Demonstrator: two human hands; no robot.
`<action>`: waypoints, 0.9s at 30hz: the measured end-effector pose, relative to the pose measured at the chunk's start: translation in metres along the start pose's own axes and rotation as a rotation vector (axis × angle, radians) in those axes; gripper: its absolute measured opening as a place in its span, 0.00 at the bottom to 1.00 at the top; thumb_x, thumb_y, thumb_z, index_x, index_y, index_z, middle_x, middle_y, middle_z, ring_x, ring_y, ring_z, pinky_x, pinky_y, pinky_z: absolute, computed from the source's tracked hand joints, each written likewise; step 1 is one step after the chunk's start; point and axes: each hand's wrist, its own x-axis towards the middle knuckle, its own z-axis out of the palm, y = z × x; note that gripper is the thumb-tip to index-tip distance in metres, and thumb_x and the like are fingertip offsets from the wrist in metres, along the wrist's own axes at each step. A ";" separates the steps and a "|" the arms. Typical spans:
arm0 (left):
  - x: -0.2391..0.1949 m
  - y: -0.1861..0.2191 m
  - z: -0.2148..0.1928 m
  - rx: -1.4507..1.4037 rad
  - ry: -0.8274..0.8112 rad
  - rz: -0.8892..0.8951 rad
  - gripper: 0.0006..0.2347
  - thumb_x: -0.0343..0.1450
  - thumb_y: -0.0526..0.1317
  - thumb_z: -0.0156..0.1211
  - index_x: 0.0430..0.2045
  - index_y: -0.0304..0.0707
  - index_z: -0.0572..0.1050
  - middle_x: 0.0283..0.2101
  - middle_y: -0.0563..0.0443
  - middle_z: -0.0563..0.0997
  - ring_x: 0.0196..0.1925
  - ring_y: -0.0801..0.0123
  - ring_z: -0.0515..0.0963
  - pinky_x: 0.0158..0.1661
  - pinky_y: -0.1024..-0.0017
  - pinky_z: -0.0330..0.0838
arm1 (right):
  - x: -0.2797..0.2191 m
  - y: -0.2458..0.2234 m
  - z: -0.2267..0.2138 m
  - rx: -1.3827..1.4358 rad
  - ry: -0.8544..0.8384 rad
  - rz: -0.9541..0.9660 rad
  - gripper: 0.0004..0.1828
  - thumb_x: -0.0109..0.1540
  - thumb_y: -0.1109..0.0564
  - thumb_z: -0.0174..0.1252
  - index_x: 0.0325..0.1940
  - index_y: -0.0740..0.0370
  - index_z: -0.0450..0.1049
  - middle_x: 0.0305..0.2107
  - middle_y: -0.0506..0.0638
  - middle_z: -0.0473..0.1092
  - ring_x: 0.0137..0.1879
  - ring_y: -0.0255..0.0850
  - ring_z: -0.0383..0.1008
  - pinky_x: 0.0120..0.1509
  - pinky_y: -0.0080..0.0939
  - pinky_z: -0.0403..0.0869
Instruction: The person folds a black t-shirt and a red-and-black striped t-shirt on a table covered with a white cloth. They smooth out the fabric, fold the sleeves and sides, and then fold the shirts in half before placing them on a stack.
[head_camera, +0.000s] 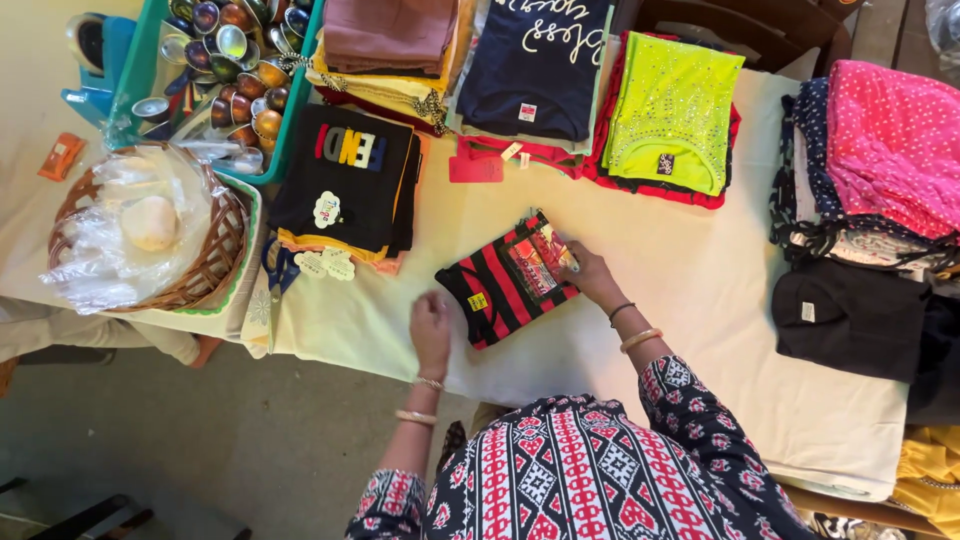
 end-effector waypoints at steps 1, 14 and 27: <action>0.016 -0.006 0.000 0.001 0.002 -0.002 0.11 0.72 0.35 0.61 0.46 0.31 0.75 0.41 0.43 0.79 0.37 0.60 0.79 0.42 0.66 0.75 | 0.002 -0.005 0.000 0.000 -0.003 -0.001 0.30 0.59 0.60 0.66 0.64 0.60 0.68 0.50 0.59 0.76 0.56 0.48 0.76 0.60 0.44 0.73; 0.083 -0.024 0.011 0.128 -0.341 0.248 0.15 0.65 0.39 0.71 0.43 0.36 0.76 0.45 0.43 0.77 0.50 0.50 0.76 0.51 0.59 0.73 | 0.024 -0.027 -0.004 -0.092 -0.001 0.144 0.34 0.58 0.53 0.70 0.66 0.56 0.67 0.42 0.63 0.75 0.49 0.52 0.76 0.55 0.49 0.75; 0.077 0.021 0.017 0.288 -0.452 0.179 0.11 0.59 0.36 0.69 0.31 0.36 0.75 0.40 0.45 0.78 0.48 0.50 0.76 0.43 0.56 0.75 | 0.032 -0.060 -0.014 0.337 -0.342 0.007 0.16 0.60 0.62 0.65 0.51 0.65 0.77 0.41 0.43 0.77 0.47 0.30 0.73 0.56 0.34 0.71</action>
